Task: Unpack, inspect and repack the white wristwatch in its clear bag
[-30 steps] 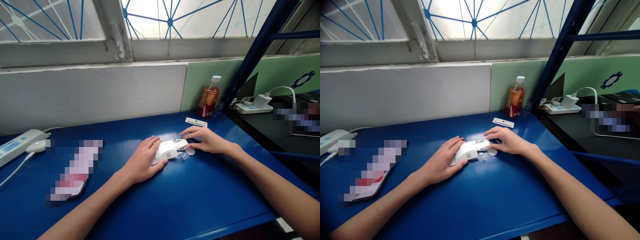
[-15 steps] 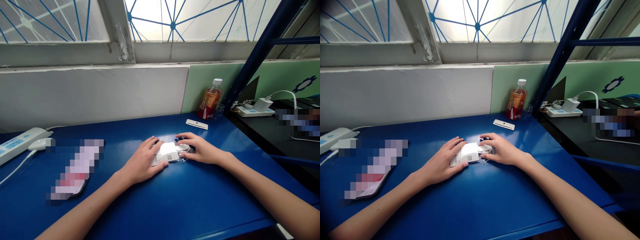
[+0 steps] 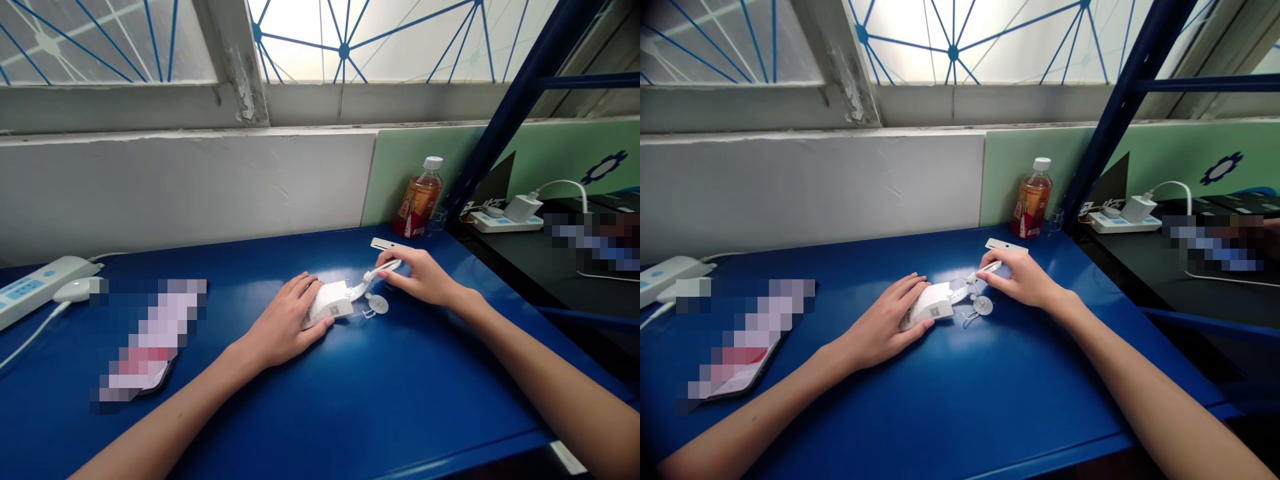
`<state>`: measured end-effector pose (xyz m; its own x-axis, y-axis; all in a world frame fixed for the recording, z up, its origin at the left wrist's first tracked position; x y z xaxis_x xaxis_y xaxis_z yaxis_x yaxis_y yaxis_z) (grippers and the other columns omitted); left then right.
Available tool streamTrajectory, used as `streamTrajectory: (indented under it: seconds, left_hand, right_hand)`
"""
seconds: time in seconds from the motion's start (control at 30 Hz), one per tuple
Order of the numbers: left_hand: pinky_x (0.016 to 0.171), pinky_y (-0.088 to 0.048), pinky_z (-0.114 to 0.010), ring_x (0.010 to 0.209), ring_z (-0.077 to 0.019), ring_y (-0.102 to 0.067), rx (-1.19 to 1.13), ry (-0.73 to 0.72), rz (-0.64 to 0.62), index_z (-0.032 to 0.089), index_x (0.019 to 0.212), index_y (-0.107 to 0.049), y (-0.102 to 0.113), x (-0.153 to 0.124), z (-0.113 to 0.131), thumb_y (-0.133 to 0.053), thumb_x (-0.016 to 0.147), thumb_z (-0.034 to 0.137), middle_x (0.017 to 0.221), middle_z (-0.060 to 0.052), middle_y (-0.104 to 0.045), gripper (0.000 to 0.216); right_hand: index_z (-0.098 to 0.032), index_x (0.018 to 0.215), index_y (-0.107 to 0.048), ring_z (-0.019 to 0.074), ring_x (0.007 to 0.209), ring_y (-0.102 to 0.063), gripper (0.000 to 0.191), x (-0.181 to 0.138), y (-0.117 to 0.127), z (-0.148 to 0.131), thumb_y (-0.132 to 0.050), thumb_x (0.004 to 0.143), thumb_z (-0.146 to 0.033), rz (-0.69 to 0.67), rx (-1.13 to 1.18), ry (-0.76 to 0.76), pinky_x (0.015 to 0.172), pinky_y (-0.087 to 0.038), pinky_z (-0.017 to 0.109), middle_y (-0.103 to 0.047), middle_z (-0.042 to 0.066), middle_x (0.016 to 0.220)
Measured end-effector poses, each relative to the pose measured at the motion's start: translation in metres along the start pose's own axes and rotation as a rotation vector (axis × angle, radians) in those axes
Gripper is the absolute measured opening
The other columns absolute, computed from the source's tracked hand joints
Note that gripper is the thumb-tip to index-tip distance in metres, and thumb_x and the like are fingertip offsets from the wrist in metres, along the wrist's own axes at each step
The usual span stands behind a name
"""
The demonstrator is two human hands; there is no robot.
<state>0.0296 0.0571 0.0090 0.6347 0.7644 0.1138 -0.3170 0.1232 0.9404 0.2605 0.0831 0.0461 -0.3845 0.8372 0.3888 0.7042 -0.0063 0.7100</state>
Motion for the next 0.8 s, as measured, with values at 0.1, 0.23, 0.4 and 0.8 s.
streamTrajectory:
  seconds: [0.1,0.23,0.4,0.8]
  left_hand:
    - [0.115,-0.032,-0.053,0.144,-0.0360,-0.032,0.008,0.007,-0.001,0.011,0.144,-0.043,0.001,0.000,0.001,-0.047,0.096,0.055,0.150,-0.019,-0.043,0.065]
    - [0.115,-0.033,-0.052,0.143,-0.0362,-0.033,0.022,-0.008,0.012,0.012,0.139,-0.048,0.001,-0.001,0.002,-0.051,0.093,0.052,0.149,-0.019,-0.046,0.061]
    - [0.113,-0.034,-0.054,0.143,-0.0383,-0.033,0.032,-0.018,0.027,0.013,0.143,-0.045,0.000,-0.001,0.003,-0.053,0.092,0.053,0.149,-0.019,-0.044,0.065]
    - [0.115,-0.032,-0.052,0.144,-0.0330,-0.032,-0.049,-0.106,0.105,0.013,0.145,-0.042,0.022,-0.002,0.024,-0.042,0.100,0.044,0.153,-0.018,-0.041,0.054]
  right_hand:
    - [-0.019,0.077,-0.064,0.0183,0.069,-0.062,0.025,-0.001,0.004,0.007,-0.075,0.080,-0.041,0.149,0.249,-0.103,0.066,-0.046,0.030,-0.067,0.002,0.075]
    - [-0.020,0.070,-0.060,0.0133,0.054,-0.053,0.034,-0.003,-0.009,0.022,-0.075,0.078,-0.049,0.251,0.669,-0.308,0.053,-0.043,0.026,-0.056,-0.002,0.061]
    - [-0.020,0.072,-0.060,0.0163,0.072,-0.064,0.034,-0.003,-0.029,0.021,-0.073,0.079,-0.050,0.275,1.286,-0.500,0.068,-0.053,0.027,-0.064,0.000,0.075]
    - [-0.017,0.080,-0.066,0.0190,0.076,-0.073,0.043,0.005,-0.043,-0.036,-0.036,0.101,-0.039,0.032,1.692,-0.592,0.076,-0.057,0.033,-0.075,0.006,0.073]
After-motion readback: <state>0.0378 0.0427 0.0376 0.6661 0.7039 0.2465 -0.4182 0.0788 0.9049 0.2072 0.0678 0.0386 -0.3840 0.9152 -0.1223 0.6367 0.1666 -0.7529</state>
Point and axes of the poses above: each hand's wrist, its own x-axis towards the middle knuckle, its own y-axis out of the back of the hand, z = x × y, the point moved 7 cm from there along x, towards the middle knuckle
